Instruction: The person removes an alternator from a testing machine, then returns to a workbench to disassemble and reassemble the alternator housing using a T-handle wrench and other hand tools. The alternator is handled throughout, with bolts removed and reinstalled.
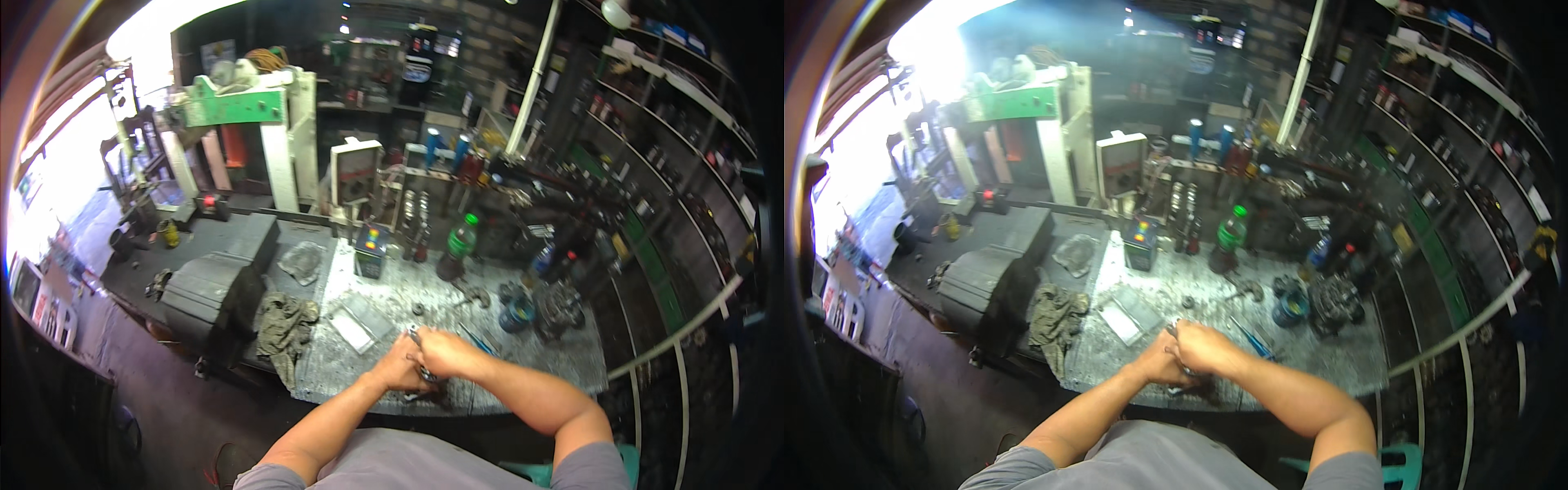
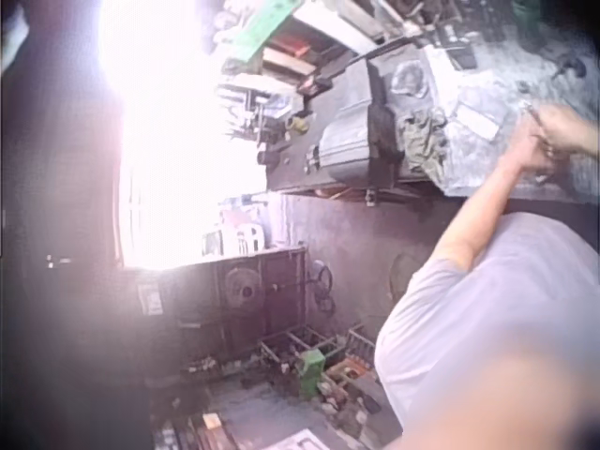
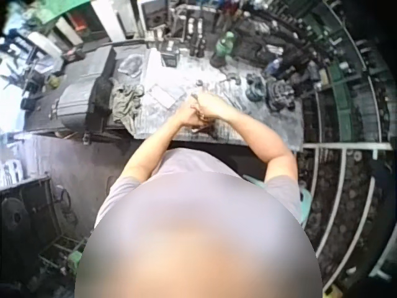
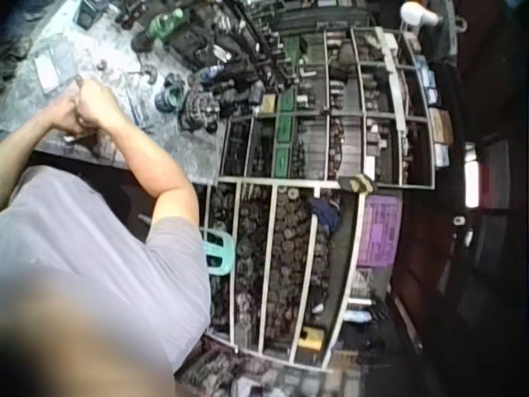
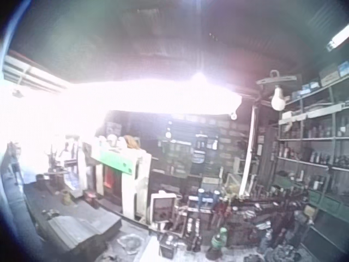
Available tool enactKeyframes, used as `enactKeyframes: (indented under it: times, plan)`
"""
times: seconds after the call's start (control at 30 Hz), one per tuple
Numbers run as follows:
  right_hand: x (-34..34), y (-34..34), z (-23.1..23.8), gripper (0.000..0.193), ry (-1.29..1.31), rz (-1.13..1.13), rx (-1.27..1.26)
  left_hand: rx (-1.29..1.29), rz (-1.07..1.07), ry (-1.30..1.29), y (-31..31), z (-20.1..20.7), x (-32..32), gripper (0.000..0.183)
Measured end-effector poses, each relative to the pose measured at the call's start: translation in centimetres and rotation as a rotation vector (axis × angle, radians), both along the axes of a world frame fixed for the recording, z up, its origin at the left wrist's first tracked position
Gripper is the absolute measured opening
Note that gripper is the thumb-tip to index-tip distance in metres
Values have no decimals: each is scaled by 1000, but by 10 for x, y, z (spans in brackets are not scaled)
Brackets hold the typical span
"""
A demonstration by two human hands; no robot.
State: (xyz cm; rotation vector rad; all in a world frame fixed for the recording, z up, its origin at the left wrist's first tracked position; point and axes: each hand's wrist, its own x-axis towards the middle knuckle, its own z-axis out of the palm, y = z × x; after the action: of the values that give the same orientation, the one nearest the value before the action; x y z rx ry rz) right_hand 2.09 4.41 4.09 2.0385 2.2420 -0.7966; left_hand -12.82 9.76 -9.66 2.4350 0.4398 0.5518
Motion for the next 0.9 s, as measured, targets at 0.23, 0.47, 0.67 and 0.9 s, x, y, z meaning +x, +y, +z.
enactKeyframes:
  times: [0.23, 0.47, 0.67, 0.9]
  plan:
    - [-4, 6, 45, 25, -399, 629, 80, -3, 69, 38, -5, 8, -10, 144]
    - [40, 7, 55, 21, -211, 147, 124, -76, 117, 4, -8, 9, -11, 143]
    - [30, 2, 33, 22, -166, 152, 163, -61, 128, 58, -8, 16, -12, 136]
    - [23, 17, 13, 29, -47, -40, -15, -18, 315, 154, -36, 40, -3, 138]
